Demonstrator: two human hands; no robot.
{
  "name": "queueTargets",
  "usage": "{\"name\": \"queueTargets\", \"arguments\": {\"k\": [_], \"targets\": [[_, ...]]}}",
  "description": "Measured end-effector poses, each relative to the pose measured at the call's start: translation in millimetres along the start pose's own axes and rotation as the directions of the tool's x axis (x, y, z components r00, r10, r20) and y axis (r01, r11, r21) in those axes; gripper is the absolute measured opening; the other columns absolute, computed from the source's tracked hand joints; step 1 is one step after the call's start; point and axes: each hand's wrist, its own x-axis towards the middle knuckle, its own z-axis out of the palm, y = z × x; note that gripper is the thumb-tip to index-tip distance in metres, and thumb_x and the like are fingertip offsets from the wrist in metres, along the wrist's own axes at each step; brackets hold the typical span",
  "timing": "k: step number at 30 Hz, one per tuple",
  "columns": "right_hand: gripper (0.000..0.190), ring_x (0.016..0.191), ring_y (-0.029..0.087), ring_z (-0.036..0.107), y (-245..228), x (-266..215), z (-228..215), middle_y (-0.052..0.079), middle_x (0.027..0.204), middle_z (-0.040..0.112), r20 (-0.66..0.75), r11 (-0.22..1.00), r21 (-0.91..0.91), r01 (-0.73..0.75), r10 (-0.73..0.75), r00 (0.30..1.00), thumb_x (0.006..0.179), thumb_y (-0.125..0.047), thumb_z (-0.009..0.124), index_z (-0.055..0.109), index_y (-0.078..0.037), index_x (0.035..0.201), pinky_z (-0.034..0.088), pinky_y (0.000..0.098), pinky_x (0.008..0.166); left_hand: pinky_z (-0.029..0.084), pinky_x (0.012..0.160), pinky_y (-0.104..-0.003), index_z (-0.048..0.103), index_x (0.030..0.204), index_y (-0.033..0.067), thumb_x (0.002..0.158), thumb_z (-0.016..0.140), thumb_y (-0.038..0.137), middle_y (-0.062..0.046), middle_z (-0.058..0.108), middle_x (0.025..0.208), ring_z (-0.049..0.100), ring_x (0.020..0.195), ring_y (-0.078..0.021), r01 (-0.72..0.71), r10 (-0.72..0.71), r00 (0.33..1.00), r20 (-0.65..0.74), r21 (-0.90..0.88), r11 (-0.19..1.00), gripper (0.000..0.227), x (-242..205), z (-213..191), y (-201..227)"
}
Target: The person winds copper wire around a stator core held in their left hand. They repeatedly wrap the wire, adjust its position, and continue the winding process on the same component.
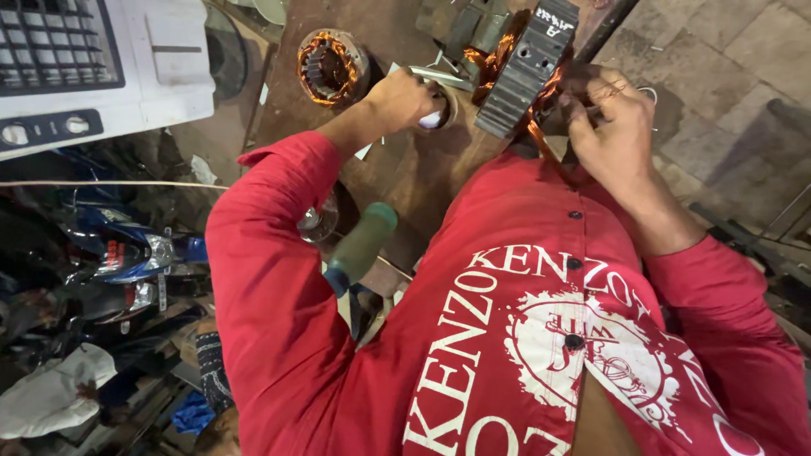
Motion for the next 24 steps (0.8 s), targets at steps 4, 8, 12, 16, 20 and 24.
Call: {"name": "queueTargets", "arguments": {"k": [4,8,12,16,20,24], "targets": [[0.018,0.098,0.021,0.074,-5,-3,-3,0.018,0.12,0.071,-0.05,0.995,0.08,0.064,-0.06,0.997,0.103,0.009,0.063,0.072,0.007,0.119,0.059,0.029,0.085,0.058,0.075,-0.043,0.072,0.106,0.0153,0.073,0.074,0.039,-0.009,0.074,0.102,0.074,0.091,-0.0279,-0.068,0.065,0.909,-0.413,0.007,0.998,0.041,-9,-12,0],[0.009,0.103,0.026,0.073,-30,-17,-22,0.018,0.118,0.071,-0.205,0.978,-0.105,0.179,-0.198,0.959,0.106,0.008,0.069,0.071,0.007,0.115,0.059,0.0304,0.089,0.058,0.079,-0.041,0.069,0.1,0.009,0.091,0.081,0.019,-0.009,0.071,0.097,0.07,0.093,-0.0294,-0.111,-0.364,0.766,-0.53,-0.667,0.737,0.018,-45,-74,27],[0.01,0.089,0.029,0.073,-71,-20,-35,0.018,0.104,0.074,-0.032,0.739,-0.394,0.546,-0.605,0.796,0.09,0.006,0.077,0.073,0.005,0.099,0.058,0.0344,0.076,0.057,0.068,-0.026,0.066,0.094,0.0057,0.086,0.08,0.008,-0.009,0.064,0.107,0.064,0.094,-0.0165,-0.372,-0.517,0.682,-0.518,-0.854,0.364,0.015,-87,-147,79],[0.031,0.098,0.033,0.072,-102,-6,-28,0.018,0.109,0.07,0.12,0.692,-0.237,0.682,-0.676,0.727,0.083,-0.007,0.081,0.071,0.004,0.11,0.062,0.0404,0.084,0.051,0.072,-0.022,0.065,0.1,0.0009,0.097,0.076,0.005,-0.004,0.075,0.106,0.061,0.085,-0.0057,-0.402,-0.507,0.824,-0.251,-0.89,-0.213,0.012,-91,-194,128],[0.032,0.109,0.032,0.07,-107,-3,-24,0.015,0.119,0.065,0.153,0.751,-0.168,0.639,-0.62,0.769,0.092,-0.006,0.081,0.07,0.004,0.12,0.061,0.0395,0.091,0.057,0.08,-0.021,0.065,0.115,-0.0008,0.097,0.071,0.004,-0.004,0.078,0.102,0.069,0.093,-0.0043,-0.316,-0.549,0.793,-0.264,-0.949,0.0,0.019,-94,-211,142],[0.031,0.105,0.028,0.07,-95,-15,-22,0.011,0.118,0.067,0.097,0.876,-0.098,0.471,-0.463,0.881,0.09,-0.008,0.084,0.07,0.002,0.116,0.059,0.0375,0.087,0.058,0.087,-0.021,0.065,0.123,-0.0016,0.103,0.068,0.005,-0.007,0.078,0.109,0.069,0.101,-0.0044,-0.362,-0.565,0.766,-0.306,-0.932,0.015,0.021,-88,-209,151]]}}
